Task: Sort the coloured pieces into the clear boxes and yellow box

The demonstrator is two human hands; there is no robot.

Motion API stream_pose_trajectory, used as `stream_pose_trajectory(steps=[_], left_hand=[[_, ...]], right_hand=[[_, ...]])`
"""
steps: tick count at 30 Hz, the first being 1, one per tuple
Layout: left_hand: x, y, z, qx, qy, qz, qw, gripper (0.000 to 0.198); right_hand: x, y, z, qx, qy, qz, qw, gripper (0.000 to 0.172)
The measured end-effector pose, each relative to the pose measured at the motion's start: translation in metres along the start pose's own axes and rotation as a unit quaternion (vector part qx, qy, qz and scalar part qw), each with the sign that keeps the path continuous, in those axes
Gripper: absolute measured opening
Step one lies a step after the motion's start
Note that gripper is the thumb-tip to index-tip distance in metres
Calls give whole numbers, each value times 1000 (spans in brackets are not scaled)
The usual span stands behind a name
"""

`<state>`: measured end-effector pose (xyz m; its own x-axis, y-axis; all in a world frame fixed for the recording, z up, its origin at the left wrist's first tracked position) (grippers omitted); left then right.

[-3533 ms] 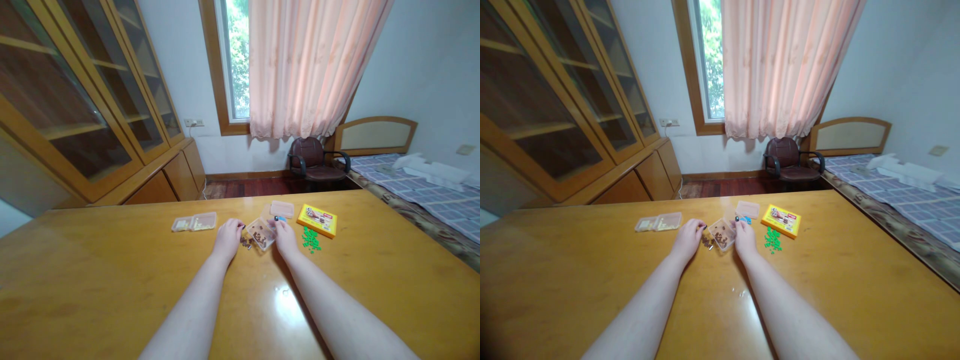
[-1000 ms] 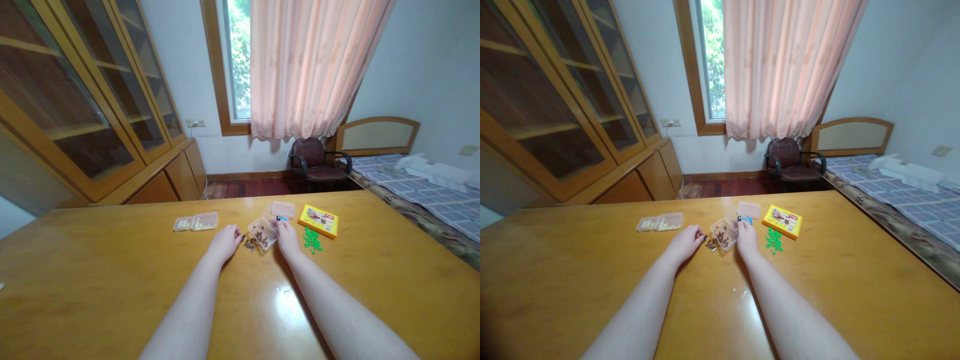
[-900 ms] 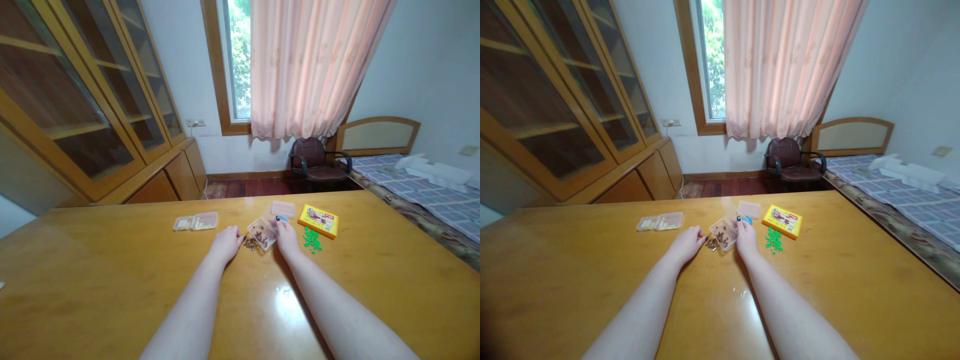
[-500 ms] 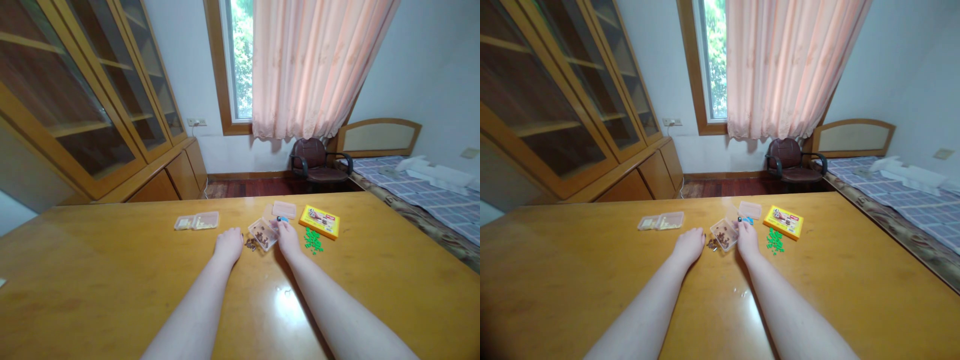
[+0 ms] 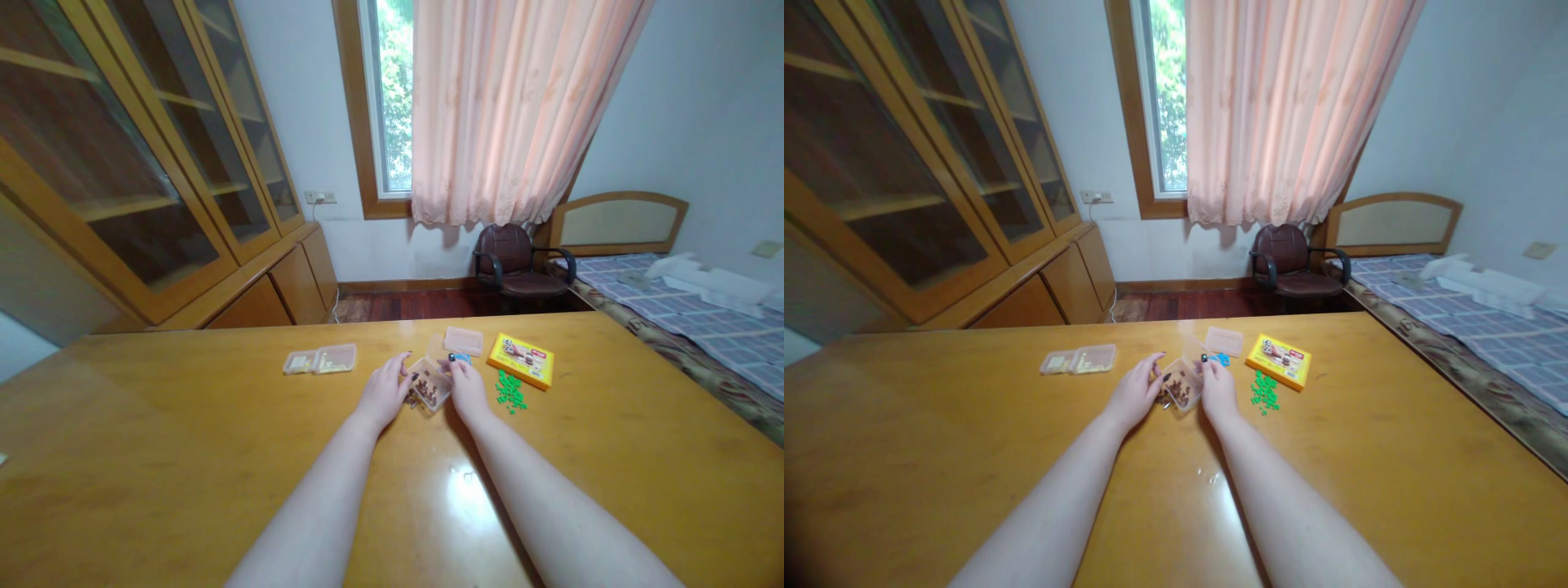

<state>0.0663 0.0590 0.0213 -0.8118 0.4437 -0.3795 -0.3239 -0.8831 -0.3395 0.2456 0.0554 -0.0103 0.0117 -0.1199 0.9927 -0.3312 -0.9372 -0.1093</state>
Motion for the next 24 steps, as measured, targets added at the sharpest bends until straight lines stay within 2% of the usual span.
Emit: stream_pose_trajectory(steps=[4, 7, 10, 13, 18, 24], left_hand=[[5, 0, 0, -16, -19, 20, 999, 30], [-4, 3, -8, 50, -43, -38, 997, 28], [-17, 9, -19, 135, -52, -103, 984, 41], [-24, 14, -25, 181, -61, -128, 973, 48], [-24, 10, -21, 192, -46, -124, 972, 33], [-14, 5, -24, 164, -15, -117, 979, 25]], right_hand=[[-1, -3, 12, -74, -31, -19, 997, 42], [-7, -5, 13, -84, -71, -40, 993, 43], [-14, -7, 11, -78, -96, -49, 991, 42], [-17, -7, 9, -71, -94, -47, 992, 41], [-15, -7, 9, -72, -76, -42, 994, 38], [-6, -3, 7, -68, -96, -44, 992, 36]])
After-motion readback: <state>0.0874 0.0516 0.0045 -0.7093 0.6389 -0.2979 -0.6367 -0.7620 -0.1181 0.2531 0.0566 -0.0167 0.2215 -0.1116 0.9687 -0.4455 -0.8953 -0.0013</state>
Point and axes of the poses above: each hand's wrist, its own y-axis away from the middle knuckle, its own z-axis out of the back of the hand, x = y × z, the point moved 5 cm from there along -y, towards the middle knuckle, and after that the axes turned 7 degrees about -y, right-handed, at the moved point
